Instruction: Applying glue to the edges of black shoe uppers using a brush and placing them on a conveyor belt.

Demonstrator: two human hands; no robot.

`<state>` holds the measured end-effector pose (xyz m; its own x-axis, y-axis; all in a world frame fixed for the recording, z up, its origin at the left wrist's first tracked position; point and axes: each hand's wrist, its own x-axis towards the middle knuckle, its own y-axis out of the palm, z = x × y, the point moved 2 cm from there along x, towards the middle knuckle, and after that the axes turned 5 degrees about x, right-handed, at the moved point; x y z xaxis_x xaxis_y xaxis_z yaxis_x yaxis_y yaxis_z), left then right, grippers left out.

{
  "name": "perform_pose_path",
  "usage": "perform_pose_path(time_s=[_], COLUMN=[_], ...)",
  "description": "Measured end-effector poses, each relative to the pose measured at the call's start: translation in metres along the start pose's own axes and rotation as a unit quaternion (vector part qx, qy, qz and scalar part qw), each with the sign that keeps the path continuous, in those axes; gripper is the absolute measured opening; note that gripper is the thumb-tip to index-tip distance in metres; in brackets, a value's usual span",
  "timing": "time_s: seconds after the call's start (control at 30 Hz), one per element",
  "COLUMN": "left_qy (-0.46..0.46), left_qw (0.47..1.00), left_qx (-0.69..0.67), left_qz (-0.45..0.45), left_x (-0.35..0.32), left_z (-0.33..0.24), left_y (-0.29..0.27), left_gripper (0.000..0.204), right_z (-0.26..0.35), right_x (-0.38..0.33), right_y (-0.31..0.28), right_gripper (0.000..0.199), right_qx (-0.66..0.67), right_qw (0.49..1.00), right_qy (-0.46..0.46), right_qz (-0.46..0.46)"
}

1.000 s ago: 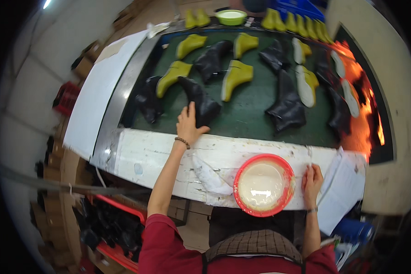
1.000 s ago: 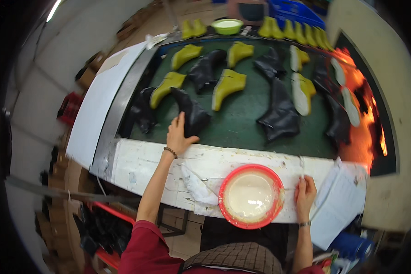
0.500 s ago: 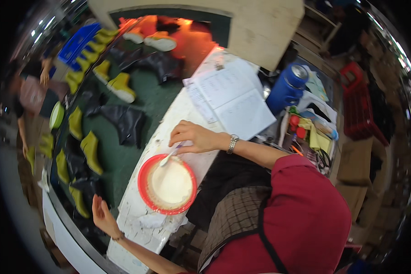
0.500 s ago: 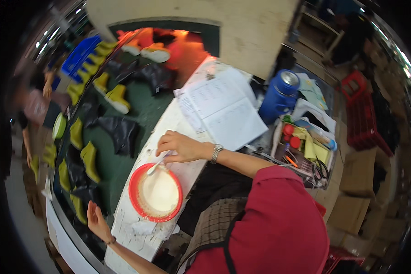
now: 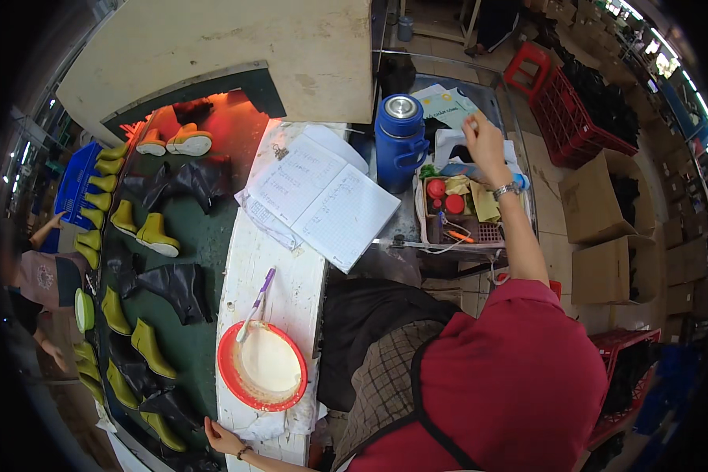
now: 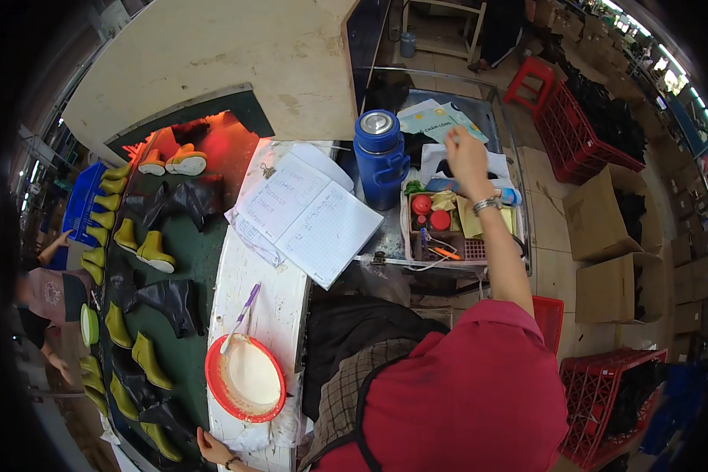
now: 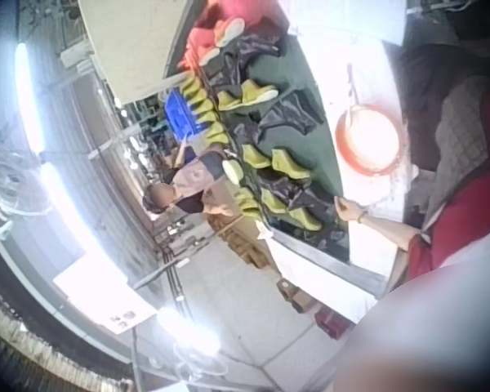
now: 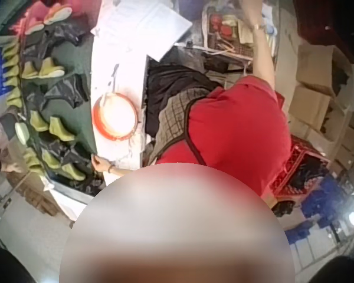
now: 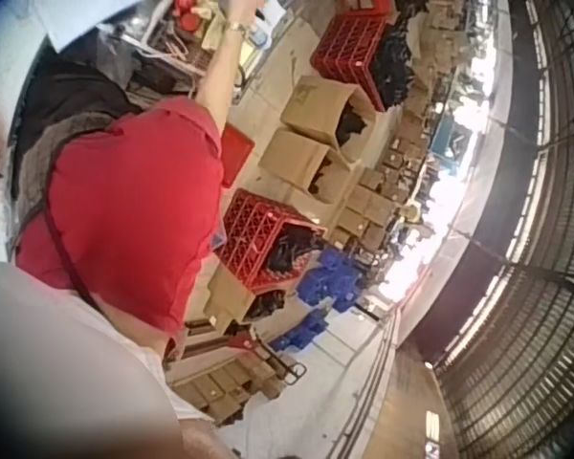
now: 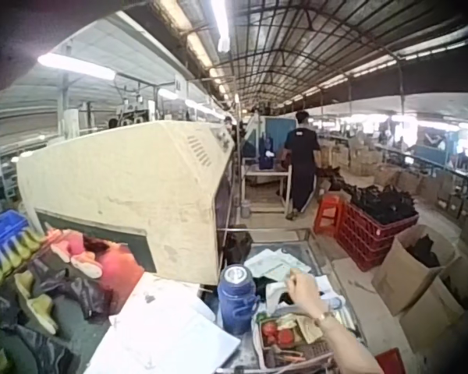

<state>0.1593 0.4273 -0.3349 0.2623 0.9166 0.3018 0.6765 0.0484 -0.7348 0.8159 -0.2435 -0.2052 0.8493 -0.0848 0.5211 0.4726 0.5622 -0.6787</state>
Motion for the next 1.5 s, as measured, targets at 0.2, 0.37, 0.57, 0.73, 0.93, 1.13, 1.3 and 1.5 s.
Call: perform_pose_path(time_s=[0.2,0.37,0.57,0.73,0.93,1.13,1.3,1.5], left_qy=[0.031,0.002,0.019,0.058,-0.016,-0.015,0.004,0.014], left_qw=[0.998,0.996,0.996,0.993,0.996,0.995,0.995,0.996], left_qx=[0.041,0.057,0.057,0.037,0.064,0.082,0.081,0.069], left_qz=[-0.039,-0.066,-0.070,-0.096,-0.057,-0.053,-0.059,-0.050], left_x=[-0.006,-0.022,-0.019,-0.018,-0.024,-0.021,-0.020,-0.023], left_z=[0.054,-0.065,-0.060,-0.017,-0.081,-0.062,-0.052,-0.067], left_y=[-0.015,-0.020,-0.014,-0.013,-0.014,-0.011,-0.011,-0.013], left_gripper=[0.026,0.020,0.018,0.018,0.022,0.024,0.023,0.023], right_z=[-0.103,-0.112,-0.113,-0.105,-0.129,-0.153,-0.152,-0.168], right_x=[-0.021,-0.040,-0.038,-0.039,-0.039,-0.031,-0.043,-0.049], right_y=[0.023,0.006,0.005,0.010,0.013,0.024,0.028,0.029], right_gripper=[0.028,0.028,0.024,0.022,0.025,0.024,0.023,0.026], right_qx=[0.033,0.042,0.041,0.024,-0.015,0.104,0.162,0.209], right_qw=[0.984,0.987,0.990,0.989,0.986,0.980,0.973,0.963], right_qy=[0.000,0.012,0.012,0.037,0.050,0.093,0.144,0.171], right_qz=[0.174,0.152,0.132,0.139,0.159,0.142,0.076,-0.010])
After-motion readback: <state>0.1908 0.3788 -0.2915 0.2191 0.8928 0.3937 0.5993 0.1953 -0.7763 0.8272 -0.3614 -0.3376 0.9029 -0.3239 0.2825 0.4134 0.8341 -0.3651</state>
